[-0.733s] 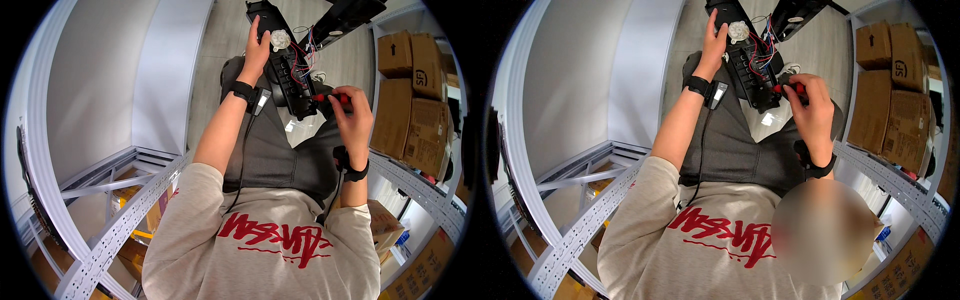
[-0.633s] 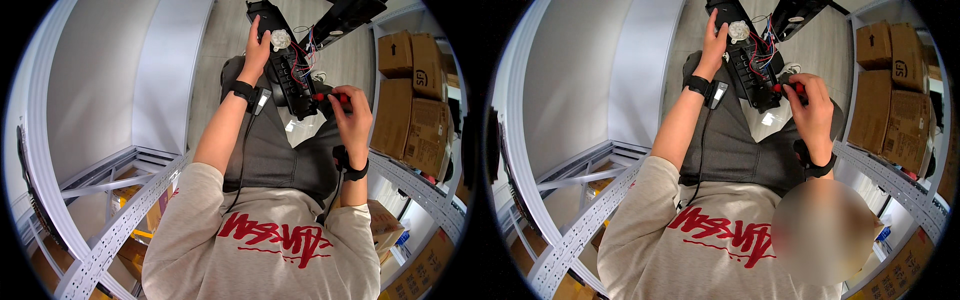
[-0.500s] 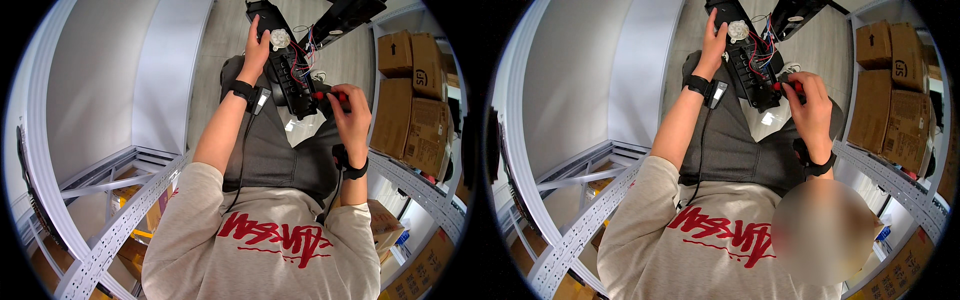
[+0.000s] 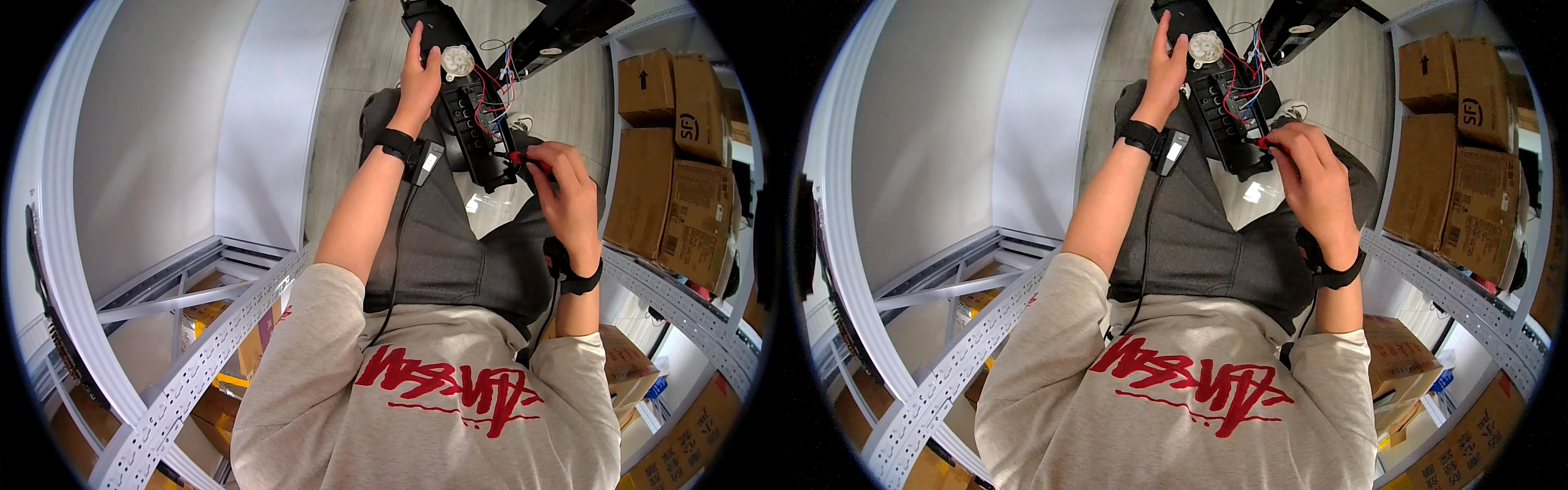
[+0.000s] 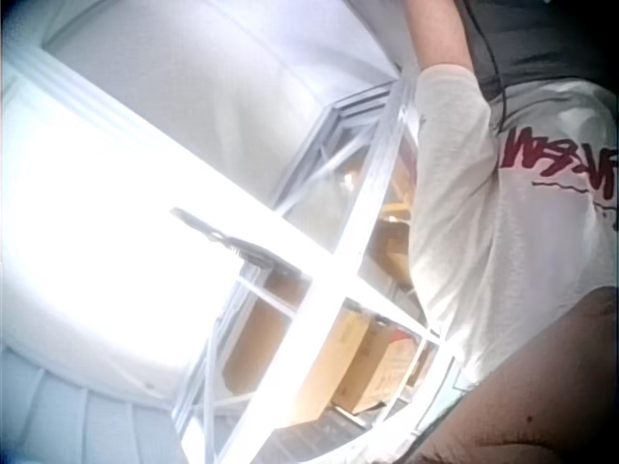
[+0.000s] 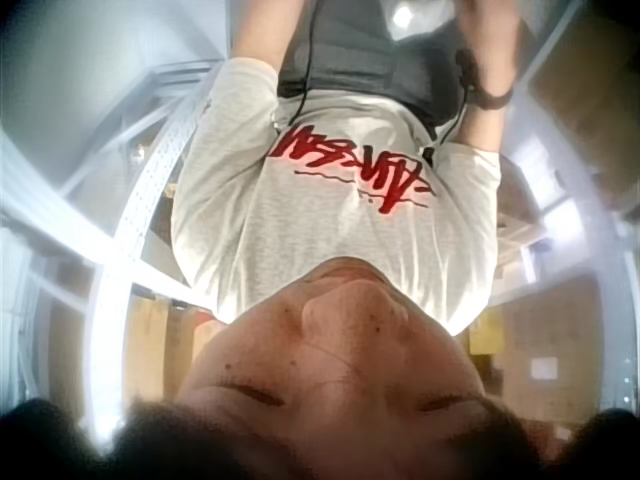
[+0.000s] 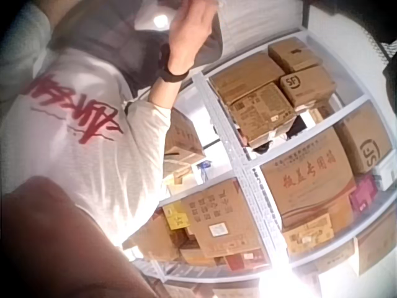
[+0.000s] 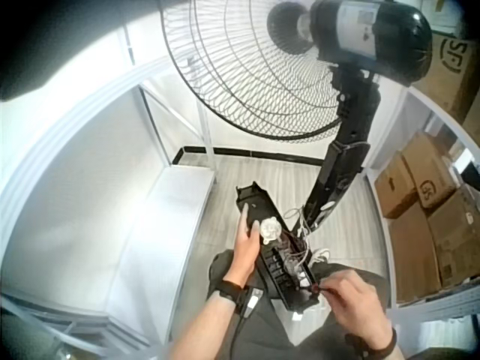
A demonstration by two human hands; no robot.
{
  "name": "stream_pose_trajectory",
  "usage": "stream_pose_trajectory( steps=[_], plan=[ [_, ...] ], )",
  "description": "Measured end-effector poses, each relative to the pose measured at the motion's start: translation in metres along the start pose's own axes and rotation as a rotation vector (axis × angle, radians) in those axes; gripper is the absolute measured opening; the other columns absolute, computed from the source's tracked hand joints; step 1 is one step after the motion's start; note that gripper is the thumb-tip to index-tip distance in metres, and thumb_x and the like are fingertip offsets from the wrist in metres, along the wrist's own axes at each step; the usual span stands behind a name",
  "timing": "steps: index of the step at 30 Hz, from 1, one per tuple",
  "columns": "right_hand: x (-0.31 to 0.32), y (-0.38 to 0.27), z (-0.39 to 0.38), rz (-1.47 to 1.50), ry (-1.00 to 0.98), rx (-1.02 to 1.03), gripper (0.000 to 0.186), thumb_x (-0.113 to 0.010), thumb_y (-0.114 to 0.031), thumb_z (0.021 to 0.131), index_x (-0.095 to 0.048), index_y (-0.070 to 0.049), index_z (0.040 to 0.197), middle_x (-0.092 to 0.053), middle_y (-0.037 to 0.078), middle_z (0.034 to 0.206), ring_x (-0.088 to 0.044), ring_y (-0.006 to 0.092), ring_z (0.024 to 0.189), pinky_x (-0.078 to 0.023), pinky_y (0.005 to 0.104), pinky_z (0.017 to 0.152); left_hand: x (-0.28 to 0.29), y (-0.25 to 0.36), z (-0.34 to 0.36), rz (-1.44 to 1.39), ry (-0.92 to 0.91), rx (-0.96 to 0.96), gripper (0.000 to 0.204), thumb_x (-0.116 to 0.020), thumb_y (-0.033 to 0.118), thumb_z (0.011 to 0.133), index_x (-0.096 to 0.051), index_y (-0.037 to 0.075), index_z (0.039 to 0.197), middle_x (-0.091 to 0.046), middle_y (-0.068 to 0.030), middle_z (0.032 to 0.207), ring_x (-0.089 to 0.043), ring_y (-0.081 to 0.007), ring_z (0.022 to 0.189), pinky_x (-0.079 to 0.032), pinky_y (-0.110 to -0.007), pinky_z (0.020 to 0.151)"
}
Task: The person sits on the floor and uses a screwdriver to tighten screws on the internal wiring of a disassembled standing fan. They adjust multiple wires and components within the fan's base housing, then reassemble the outer casing.
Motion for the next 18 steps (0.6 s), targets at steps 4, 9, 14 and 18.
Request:
stream_pose_trajectory(
  steps=[4,9,14,18],
  plan=[
    [-0.001,-0.001,0.002,0.026,-0.027,0.013,0.023,-0.071,0.005,0.085,-0.065,-0.004,0.105,-0.065,0.011,0.105,-0.068,0.0310,0.090,-0.056,0.0362,0.074,0.001,-0.002,0.002,-0.002,0.004,0.006,0.061,-0.054,0.020,0.103,-0.031,0.016,0.159,-0.046,-0.0158,0.154,-0.048,-0.0243,0.136,-0.038,-0.033,0.110],
    [-0.001,-0.005,0.002,0.028,-0.084,0.057,0.022,-0.070,0.005,0.086,-0.065,-0.004,0.105,-0.064,0.011,0.108,-0.068,0.0320,0.090,-0.056,0.0374,0.076,0.002,-0.006,0.003,-0.032,-0.009,-0.013,0.061,-0.054,0.018,0.103,-0.031,0.015,0.159,-0.044,-0.0168,0.156,-0.046,-0.0258,0.139,-0.037,-0.034,0.112],
    [-0.001,-0.005,0.004,-0.073,-0.076,-0.040,0.023,-0.072,-0.006,0.089,-0.063,-0.004,0.110,-0.065,0.014,0.104,-0.069,0.0342,0.087,-0.056,0.0392,0.072,0.001,-0.004,0.003,0.012,-0.009,-0.025,0.062,-0.054,0.018,0.103,-0.029,0.016,0.160,-0.043,-0.0183,0.157,-0.045,-0.0274,0.141,-0.036,-0.034,0.112],
    [-0.003,0.005,0.003,-0.289,-0.089,-0.188,0.025,-0.072,-0.023,0.093,-0.062,-0.005,0.107,-0.068,0.014,0.083,-0.068,0.0346,0.071,-0.053,0.0408,0.059,0.001,-0.002,0.002,0.012,-0.015,-0.021,0.062,-0.053,0.019,0.104,-0.029,0.016,0.160,-0.042,-0.0191,0.157,-0.044,-0.0286,0.141,-0.037,-0.035,0.112]
  ],
)
Point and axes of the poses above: each hand's wrist, its own z-axis towards the middle knuckle, its own x-axis out of the back of the hand, y = z × x, the point moved 4 cm from there along z, towards the middle knuckle
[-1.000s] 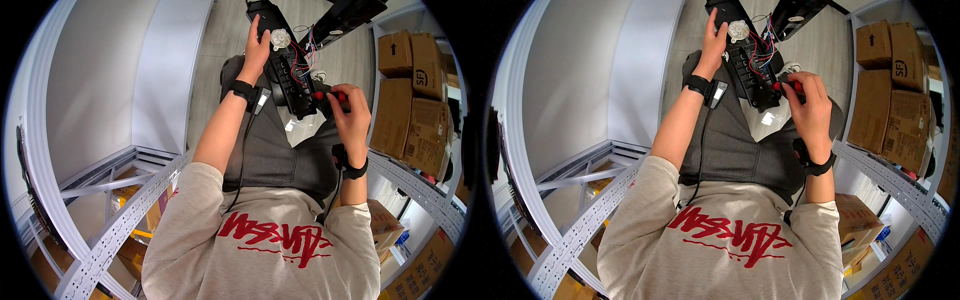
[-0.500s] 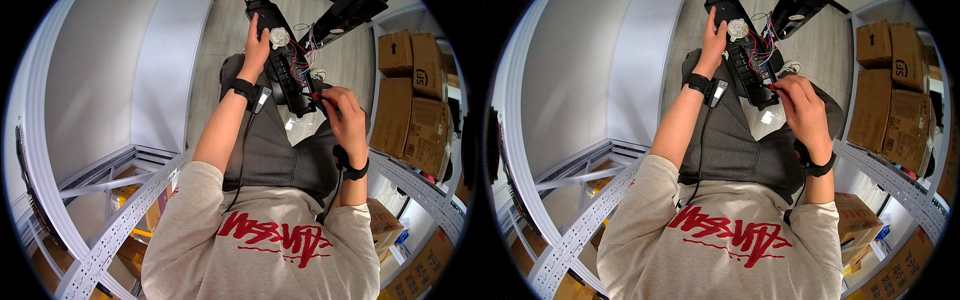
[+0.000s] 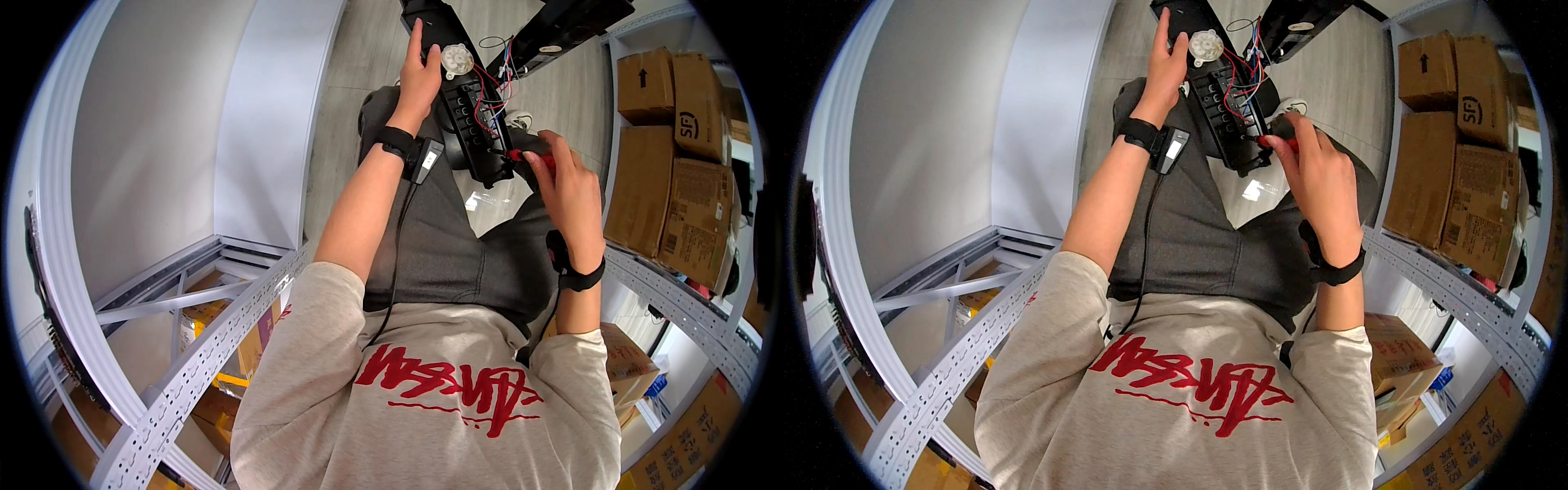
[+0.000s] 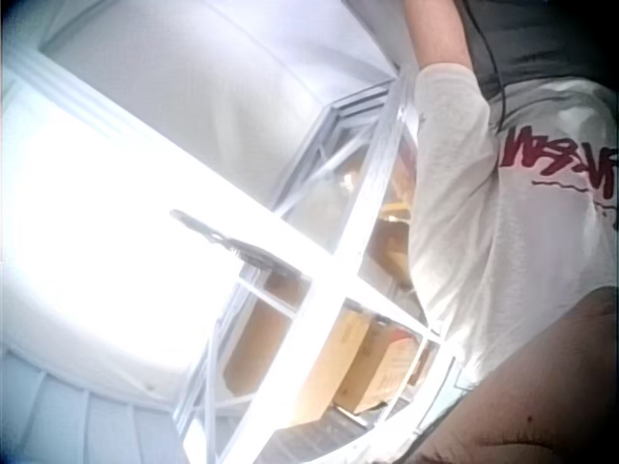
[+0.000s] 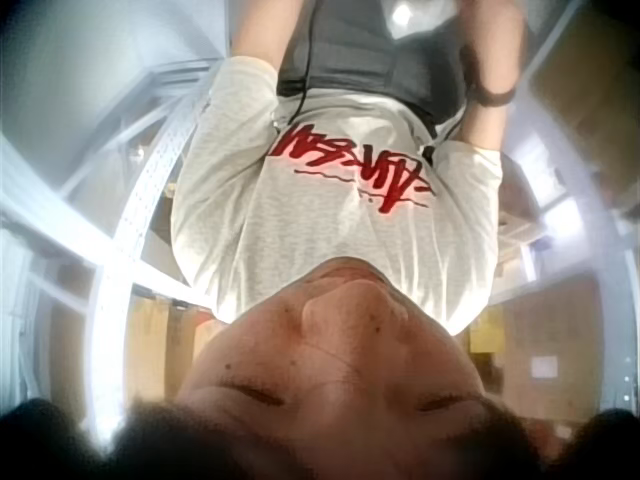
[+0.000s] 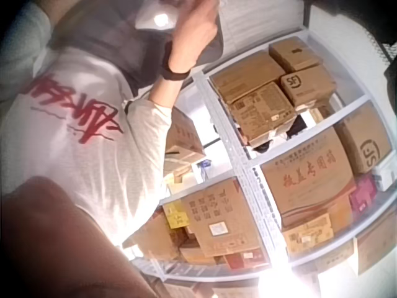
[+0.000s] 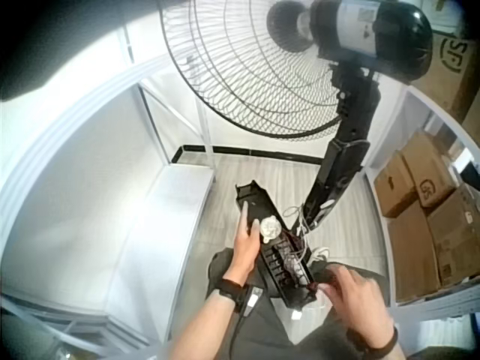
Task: The person sits on the floor and uses a screwdriver to tighten screws on the internal wiring of a disassembled standing fan. They adjust multiple wires and components within the fan's base housing, then reassemble the outer casing.
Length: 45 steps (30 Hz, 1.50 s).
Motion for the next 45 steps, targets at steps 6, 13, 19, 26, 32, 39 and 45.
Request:
stream_pose_trajectory(
  steps=[6,13,19,26,32,39,45],
  plan=[
    [-0.008,0.003,0.001,-0.208,-0.078,0.020,0.036,-0.065,-0.039,0.097,-0.061,-0.005,0.088,-0.065,0.013,0.062,-0.066,0.0336,0.058,-0.051,0.0411,0.051,0.000,0.006,-0.001,0.049,-0.009,-0.003,0.062,-0.052,0.019,0.104,-0.028,0.017,0.161,-0.041,-0.0197,0.158,-0.044,-0.0307,0.142,-0.036,-0.035,0.112],
    [-0.009,0.004,0.004,-0.397,-0.190,0.072,0.041,-0.061,-0.040,0.099,-0.059,-0.005,0.079,-0.063,0.014,0.059,-0.066,0.0335,0.056,-0.050,0.0423,0.050,0.000,0.006,-0.001,0.078,0.004,-0.022,0.061,-0.051,0.019,0.104,-0.029,0.018,0.160,-0.041,-0.0195,0.158,-0.042,-0.0322,0.144,-0.036,-0.036,0.114],
    [-0.004,-0.001,0.006,-0.277,-0.155,0.115,0.034,-0.063,-0.035,0.098,-0.060,-0.005,0.080,-0.066,0.014,0.065,-0.066,0.0340,0.059,-0.051,0.0422,0.052,0.001,0.006,-0.002,0.045,0.002,-0.008,0.062,-0.052,0.020,0.104,-0.028,0.019,0.161,-0.041,-0.0194,0.158,-0.043,-0.0312,0.143,-0.036,-0.036,0.113],
    [0.001,-0.010,0.006,-0.207,-0.159,0.150,0.032,-0.068,-0.030,0.095,-0.058,-0.003,0.081,-0.068,0.014,0.076,-0.067,0.0333,0.068,-0.052,0.0402,0.059,0.001,0.004,-0.001,0.040,-0.001,-0.004,0.063,-0.052,0.019,0.104,-0.025,0.020,0.161,-0.039,-0.0194,0.159,-0.042,-0.0306,0.144,-0.035,-0.035,0.114],
    [0.003,-0.003,0.010,0.222,-0.053,-0.106,0.037,-0.067,-0.035,0.097,-0.058,-0.003,0.080,-0.067,0.014,0.073,-0.067,0.0347,0.066,-0.052,0.0407,0.057,0.000,0.002,0.000,0.025,0.006,0.007,0.064,-0.052,0.019,0.104,-0.023,0.018,0.162,-0.036,-0.0200,0.160,-0.039,-0.0314,0.146,-0.033,-0.035,0.116],
    [0.000,0.006,0.001,-0.411,-0.133,-0.153,0.040,-0.067,-0.039,0.096,-0.057,-0.004,0.079,-0.067,0.015,0.071,-0.065,0.0360,0.060,-0.050,0.0431,0.052,0.001,0.008,-0.002,0.029,-0.020,0.030,0.064,-0.051,0.020,0.105,-0.022,0.021,0.162,-0.035,-0.0208,0.161,-0.037,-0.0321,0.147,-0.034,-0.036,0.115],
    [0.003,-0.001,0.002,-0.254,-0.085,0.089,0.031,-0.070,-0.031,0.093,-0.056,-0.005,0.087,-0.066,0.014,0.074,-0.066,0.0354,0.065,-0.051,0.0434,0.055,0.001,0.006,-0.001,0.028,-0.017,0.016,0.064,-0.051,0.020,0.105,-0.022,0.022,0.162,-0.036,-0.0213,0.160,-0.039,-0.0321,0.146,-0.035,-0.036,0.114]
  ],
)
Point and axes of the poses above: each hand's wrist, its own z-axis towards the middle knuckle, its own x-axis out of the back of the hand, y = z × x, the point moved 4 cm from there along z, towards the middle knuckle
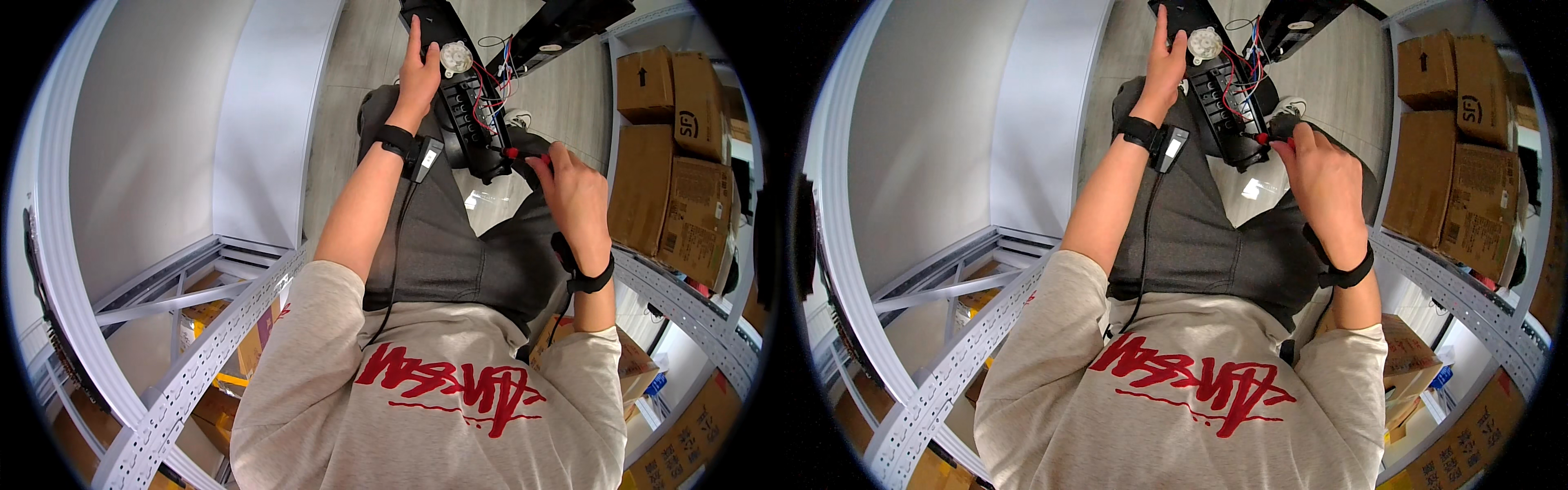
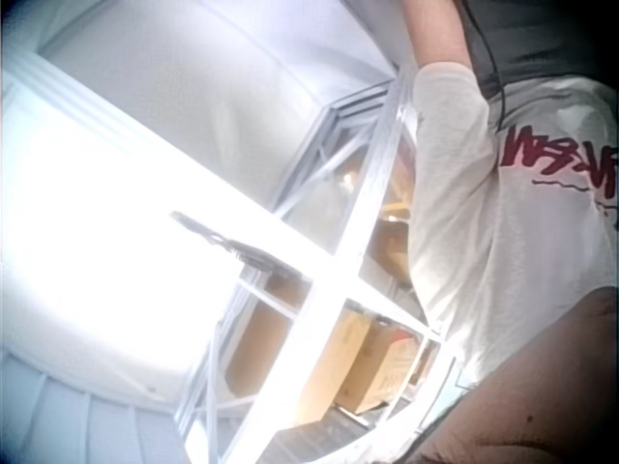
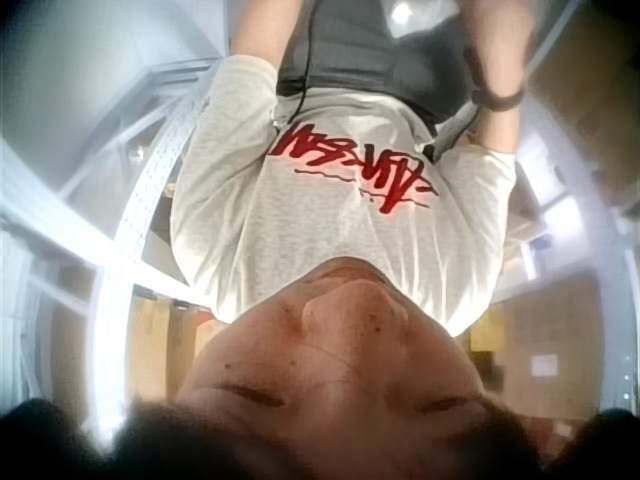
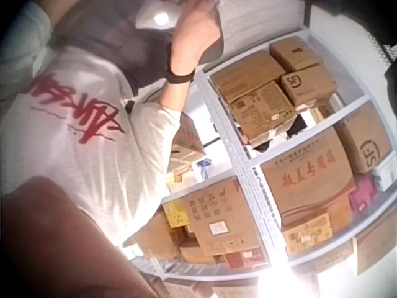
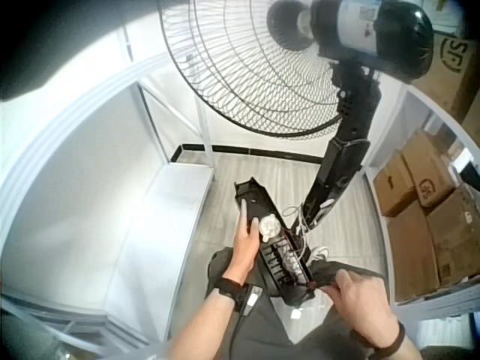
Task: The person sits on the floor and uses a screwdriver to tighten screws on the internal wiring of a disassembled standing fan. They adjust multiple wires and components within the fan's base housing, then reassemble the outer casing.
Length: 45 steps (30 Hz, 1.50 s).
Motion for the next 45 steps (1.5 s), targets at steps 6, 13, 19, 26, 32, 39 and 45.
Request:
stream_pose_trajectory(
  steps=[6,13,19,26,32,39,45],
  plan=[
    [0.006,-0.007,0.002,0.100,0.064,0.080,0.027,-0.072,-0.026,0.092,-0.054,-0.005,0.094,-0.067,0.013,0.078,-0.068,0.0336,0.070,-0.052,0.0429,0.058,0.000,-0.002,0.001,-0.037,-0.006,-0.009,0.065,-0.052,0.020,0.105,-0.022,0.022,0.162,-0.036,-0.0210,0.160,-0.040,-0.0312,0.145,-0.035,-0.035,0.114],
    [-0.004,0.004,0.001,-0.178,-0.205,-0.211,0.027,-0.068,-0.028,0.094,-0.053,-0.006,0.091,-0.067,0.013,0.078,-0.068,0.0323,0.071,-0.053,0.0418,0.058,-0.001,0.002,0.001,0.021,0.010,-0.015,0.065,-0.052,0.020,0.105,-0.022,0.021,0.162,-0.036,-0.0211,0.160,-0.039,-0.0314,0.146,-0.035,-0.035,0.114],
    [0.012,-0.012,0.004,-0.004,0.024,0.137,0.024,-0.068,-0.025,0.094,-0.053,-0.006,0.092,-0.062,0.011,0.077,-0.066,0.0328,0.071,-0.052,0.0425,0.060,0.001,0.000,0.001,0.008,0.002,-0.023,0.065,-0.051,0.020,0.105,-0.021,0.021,0.163,-0.035,-0.0210,0.161,-0.037,-0.0322,0.147,-0.034,-0.036,0.115],
    [-0.001,-0.004,0.002,0.042,-0.146,-0.105,0.021,-0.069,-0.019,0.091,-0.053,-0.005,0.094,-0.061,0.011,0.083,-0.066,0.0323,0.077,-0.052,0.0432,0.062,0.000,-0.002,0.001,-0.027,-0.013,0.018,0.065,-0.051,0.019,0.105,-0.021,0.022,0.163,-0.033,-0.0197,0.162,-0.035,-0.0315,0.148,-0.033,-0.036,0.116],
    [0.006,-0.011,0.002,0.064,0.011,0.159,0.015,-0.068,-0.016,0.093,-0.057,-0.006,0.098,-0.061,0.013,0.087,-0.065,0.0321,0.079,-0.052,0.0433,0.066,0.001,-0.004,0.002,0.016,0.012,-0.028,0.066,-0.052,0.020,0.105,-0.021,0.023,0.163,-0.035,-0.0194,0.161,-0.038,-0.0301,0.147,-0.034,-0.035,0.115],
    [0.009,-0.007,0.005,0.108,-0.047,-0.065,0.013,-0.067,-0.017,0.094,-0.060,-0.008,0.101,-0.061,0.013,0.087,-0.066,0.0316,0.080,-0.053,0.0419,0.068,0.001,0.006,-0.001,-0.058,-0.014,0.103,0.066,-0.053,0.020,0.104,-0.022,0.023,0.162,-0.041,-0.0208,0.157,-0.041,-0.0307,0.145,-0.035,-0.034,0.114],
    [-0.007,0.003,0.004,-0.089,-0.233,-0.189,0.014,-0.067,-0.019,0.093,-0.060,-0.010,0.101,-0.061,0.012,0.092,-0.066,0.0319,0.083,-0.054,0.0412,0.067,0.000,-0.005,0.004,0.038,0.041,-0.039,0.065,-0.053,0.019,0.104,-0.023,0.022,0.162,-0.039,-0.0210,0.159,-0.039,-0.0306,0.146,-0.034,-0.035,0.114]
  ],
)
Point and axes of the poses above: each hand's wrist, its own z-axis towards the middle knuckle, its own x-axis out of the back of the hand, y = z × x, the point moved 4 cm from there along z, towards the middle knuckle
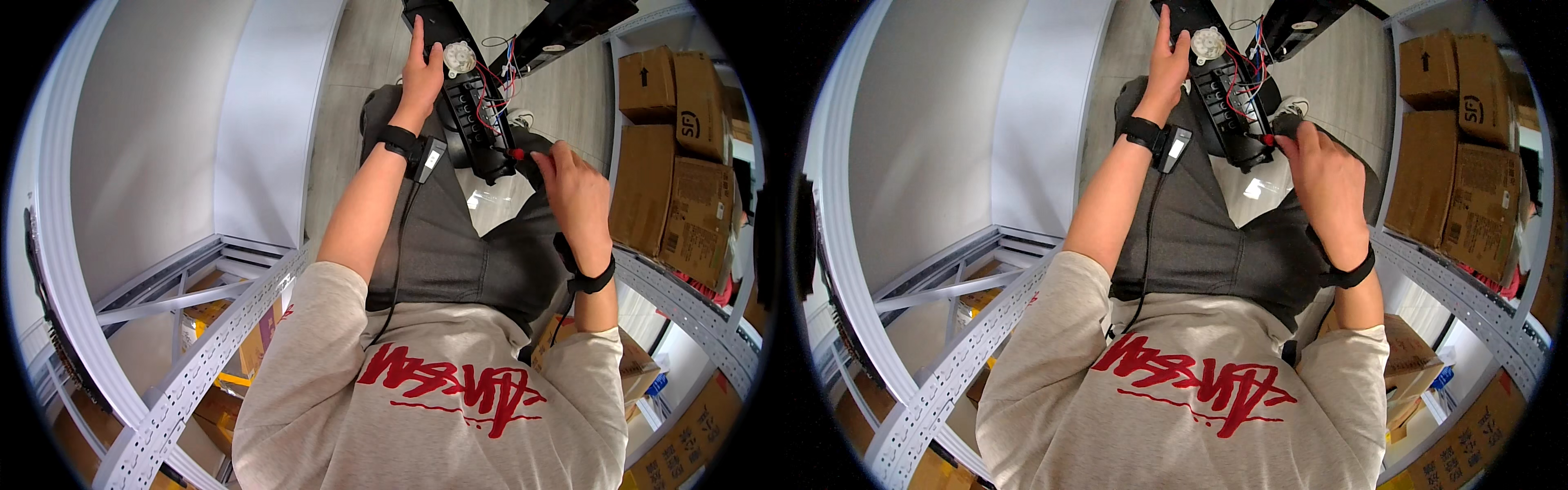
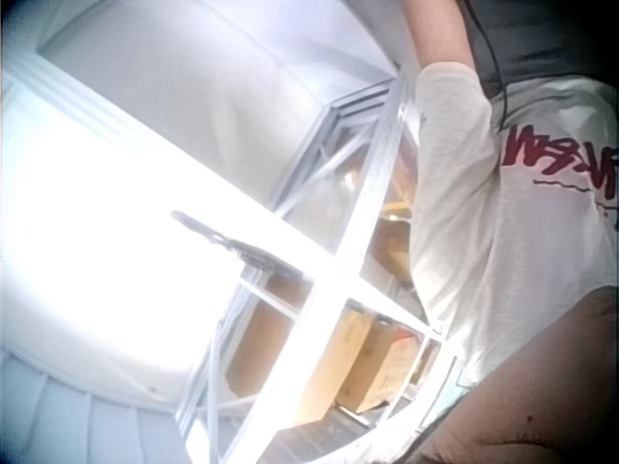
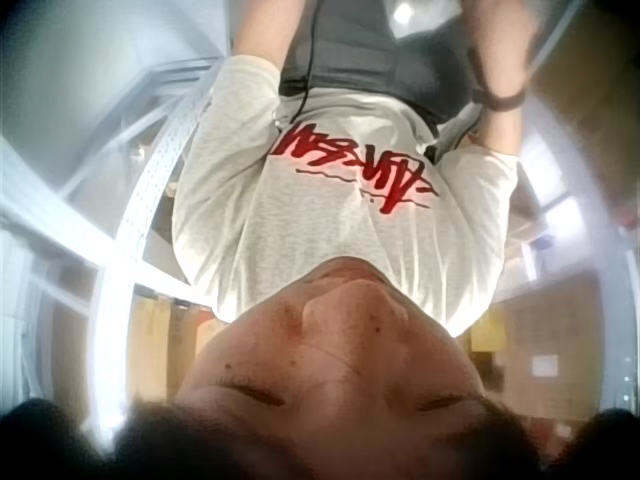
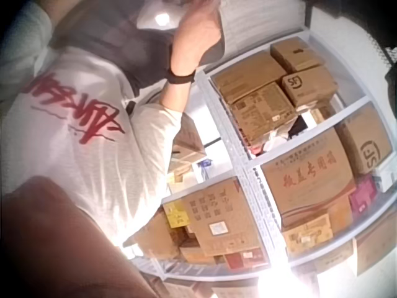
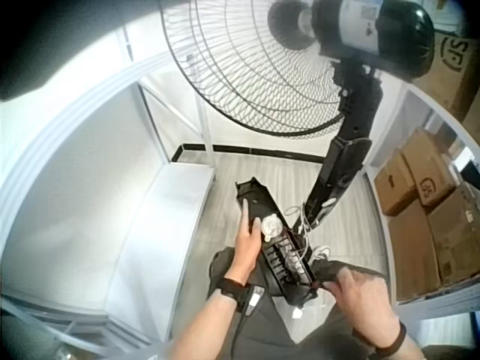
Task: The person sits on the floor and uses a screwdriver to tighten screws on the internal wiring of a disassembled standing fan. They adjust multiple wires and components within the fan's base housing, then reassemble the outer casing.
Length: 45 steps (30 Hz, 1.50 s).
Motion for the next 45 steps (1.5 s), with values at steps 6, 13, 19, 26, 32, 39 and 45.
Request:
stream_pose_trajectory(
  steps=[6,13,19,26,32,39,45],
  plan=[
    [0.017,-0.008,-0.004,0.276,0.280,0.299,0.016,-0.068,-0.011,0.091,-0.061,-0.009,0.106,-0.060,0.012,0.099,-0.065,0.0335,0.086,-0.054,0.0419,0.069,0.000,0.009,-0.002,-0.107,-0.066,0.108,0.065,-0.053,0.018,0.104,-0.023,0.020,0.162,-0.036,-0.0200,0.160,-0.038,-0.0302,0.147,-0.033,-0.035,0.116],
    [0.012,-0.008,-0.006,0.346,0.300,0.231,0.017,-0.069,-0.004,0.089,-0.064,-0.006,0.105,-0.062,0.011,0.103,-0.066,0.0345,0.087,-0.054,0.0426,0.073,-0.001,0.003,-0.001,-0.064,-0.024,0.041,0.065,-0.053,0.018,0.104,-0.023,0.021,0.162,-0.040,-0.0193,0.158,-0.045,-0.0287,0.141,-0.037,-0.034,0.113],
    [0.020,-0.011,-0.005,0.368,0.319,0.353,0.022,-0.070,-0.003,0.087,-0.067,-0.006,0.109,-0.064,0.011,0.106,-0.067,0.0332,0.087,-0.055,0.0406,0.074,-0.001,0.005,-0.003,-0.076,-0.040,0.069,0.065,-0.053,0.018,0.104,-0.023,0.020,0.162,-0.041,-0.0189,0.158,-0.046,-0.0282,0.140,-0.037,-0.034,0.112],
    [0.004,-0.005,0.001,0.473,0.279,0.240,0.025,-0.069,0.001,0.086,-0.065,-0.003,0.111,-0.063,0.014,0.105,-0.066,0.0344,0.093,-0.054,0.0402,0.079,-0.001,0.002,0.000,-0.070,-0.028,0.048,0.065,-0.053,0.018,0.104,-0.023,0.018,0.162,-0.041,-0.0190,0.158,-0.046,-0.0274,0.140,-0.037,-0.034,0.112],
    [0.010,-0.006,0.003,0.503,0.346,0.396,0.031,-0.072,-0.007,0.089,-0.061,-0.003,0.118,-0.063,0.014,0.102,-0.067,0.0344,0.082,-0.054,0.0410,0.072,0.000,0.003,0.000,-0.109,-0.053,0.089,0.065,-0.053,0.017,0.104,-0.023,0.018,0.162,-0.037,-0.0186,0.160,-0.040,-0.0281,0.145,-0.034,-0.034,0.115],
    [-0.003,-0.001,0.003,0.382,0.238,0.179,0.027,-0.069,-0.004,0.089,-0.063,-0.006,0.116,-0.062,0.013,0.104,-0.066,0.0341,0.087,-0.054,0.0406,0.073,-0.001,0.002,0.000,-0.107,-0.054,0.067,0.066,-0.053,0.017,0.104,-0.022,0.019,0.163,-0.035,-0.0180,0.161,-0.039,-0.0281,0.146,-0.034,-0.034,0.115],
    [0.005,-0.003,0.003,0.537,0.301,0.247,0.025,-0.069,-0.006,0.090,-0.063,-0.008,0.115,-0.062,0.013,0.104,-0.067,0.0352,0.080,-0.054,0.0423,0.069,-0.002,0.003,0.002,-0.153,-0.072,0.142,0.065,-0.052,0.018,0.105,-0.022,0.019,0.163,-0.037,-0.0187,0.160,-0.041,-0.0271,0.143,-0.035,-0.034,0.114]
  ],
)
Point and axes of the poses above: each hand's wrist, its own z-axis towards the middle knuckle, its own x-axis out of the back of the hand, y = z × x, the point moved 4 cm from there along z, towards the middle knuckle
